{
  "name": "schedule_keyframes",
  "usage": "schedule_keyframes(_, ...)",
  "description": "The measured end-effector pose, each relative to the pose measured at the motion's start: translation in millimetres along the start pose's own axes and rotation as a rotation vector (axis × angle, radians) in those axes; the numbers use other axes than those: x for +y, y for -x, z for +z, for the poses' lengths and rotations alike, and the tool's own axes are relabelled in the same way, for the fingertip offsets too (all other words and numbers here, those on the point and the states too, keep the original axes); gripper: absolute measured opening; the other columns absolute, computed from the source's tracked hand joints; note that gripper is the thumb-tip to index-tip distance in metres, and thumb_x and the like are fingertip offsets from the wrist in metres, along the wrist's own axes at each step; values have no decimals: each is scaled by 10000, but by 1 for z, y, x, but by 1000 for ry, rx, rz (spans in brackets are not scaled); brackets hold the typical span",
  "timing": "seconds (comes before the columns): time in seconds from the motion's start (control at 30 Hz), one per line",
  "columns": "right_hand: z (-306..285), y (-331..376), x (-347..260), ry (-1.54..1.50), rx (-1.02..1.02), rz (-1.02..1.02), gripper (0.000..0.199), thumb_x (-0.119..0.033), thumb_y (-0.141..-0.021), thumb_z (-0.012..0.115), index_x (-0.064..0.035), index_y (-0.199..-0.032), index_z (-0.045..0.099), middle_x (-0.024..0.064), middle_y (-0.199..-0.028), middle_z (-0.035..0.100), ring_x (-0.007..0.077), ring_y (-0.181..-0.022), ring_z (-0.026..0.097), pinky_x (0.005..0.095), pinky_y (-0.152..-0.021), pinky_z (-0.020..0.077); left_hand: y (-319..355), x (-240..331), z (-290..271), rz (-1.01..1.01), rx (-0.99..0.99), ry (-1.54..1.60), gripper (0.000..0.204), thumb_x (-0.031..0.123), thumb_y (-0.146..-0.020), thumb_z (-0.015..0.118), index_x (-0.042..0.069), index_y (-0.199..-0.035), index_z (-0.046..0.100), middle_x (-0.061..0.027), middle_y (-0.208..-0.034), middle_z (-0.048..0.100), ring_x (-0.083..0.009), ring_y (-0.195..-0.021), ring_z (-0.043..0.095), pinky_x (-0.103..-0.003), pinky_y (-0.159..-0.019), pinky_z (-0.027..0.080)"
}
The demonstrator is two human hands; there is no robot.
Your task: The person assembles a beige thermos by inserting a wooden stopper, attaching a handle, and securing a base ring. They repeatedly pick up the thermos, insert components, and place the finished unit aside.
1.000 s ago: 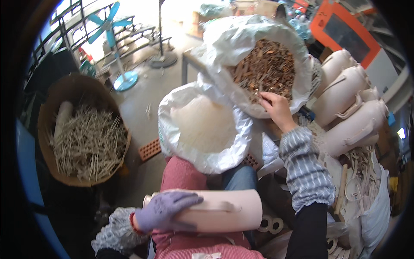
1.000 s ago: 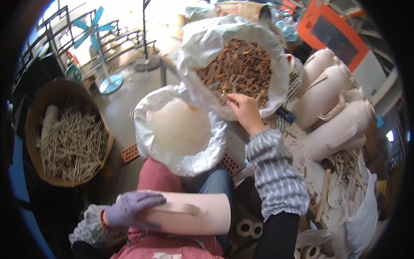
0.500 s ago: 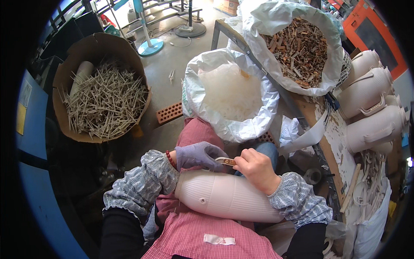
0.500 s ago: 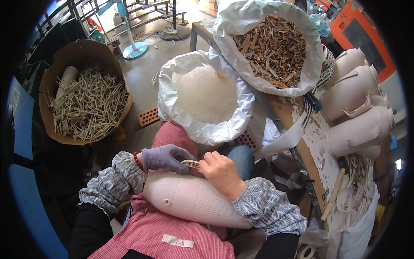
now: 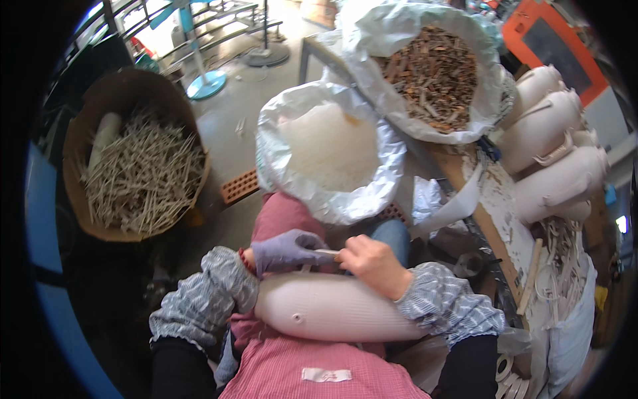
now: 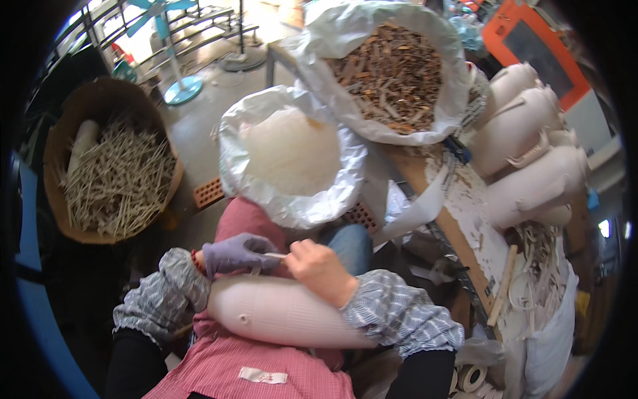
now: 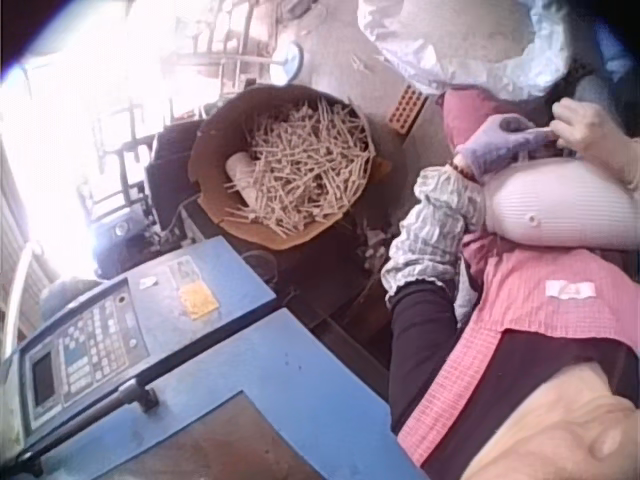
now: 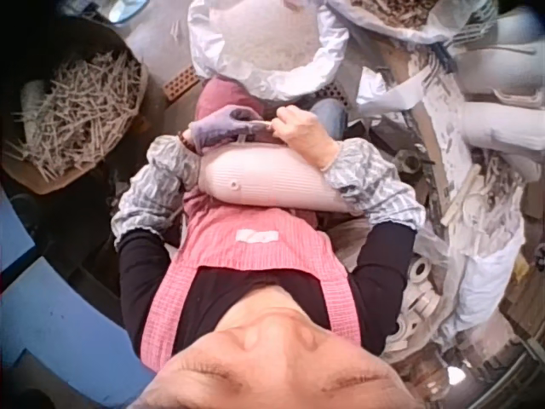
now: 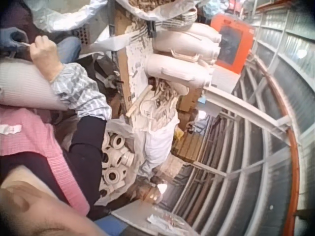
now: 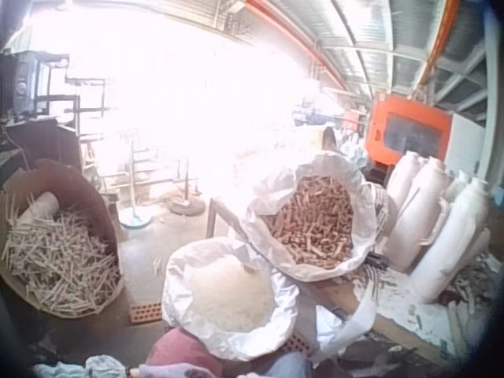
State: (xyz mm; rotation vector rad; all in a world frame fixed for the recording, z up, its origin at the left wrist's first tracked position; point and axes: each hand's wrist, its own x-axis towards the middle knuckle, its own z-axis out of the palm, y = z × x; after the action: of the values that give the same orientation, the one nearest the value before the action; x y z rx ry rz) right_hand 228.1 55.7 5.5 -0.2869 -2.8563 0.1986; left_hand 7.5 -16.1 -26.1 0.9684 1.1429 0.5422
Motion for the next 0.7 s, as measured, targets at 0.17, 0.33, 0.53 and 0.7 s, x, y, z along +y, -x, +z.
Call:
schedule_keyframes(0.17,1,0,19,-143,2,-31,214,-176,-681,742,-77,-772,575,71,-768,526,223,-736,575,328,-616,499,-13,6,11,-10,76,-38,340,366,-867,710,36,-915,645,0,-763,599,-74,-689,530,-245,-583,431)
schedule_keyframes(0.33,-57,-32,161,201,392,218,53,-90,-832,619,-55,-826,659,117,-778,605,295,-714,607,396,-646,500,-14,8,5,80,54,-25,382,353,-841,748,25,-998,631,2,-817,614,-72,-736,547,-245,-644,451)
schedule_keyframes(0.53,-80,-42,285,369,234,657,116,-140,-741,694,-85,-840,720,98,-940,615,297,-987,550,397,-863,465,40,60,8,542,160,-538,348,282,-695,862,73,-904,678,-96,-882,648,-225,-913,623,-405,-942,459)
schedule_keyframes(0.7,-76,-39,293,194,559,666,73,-147,-814,667,-76,-826,678,111,-926,656,327,-753,610,373,-678,498,71,58,-10,710,-10,-621,360,249,-720,839,140,-1040,715,-108,-1056,639,-287,-1069,602,-428,-983,446)
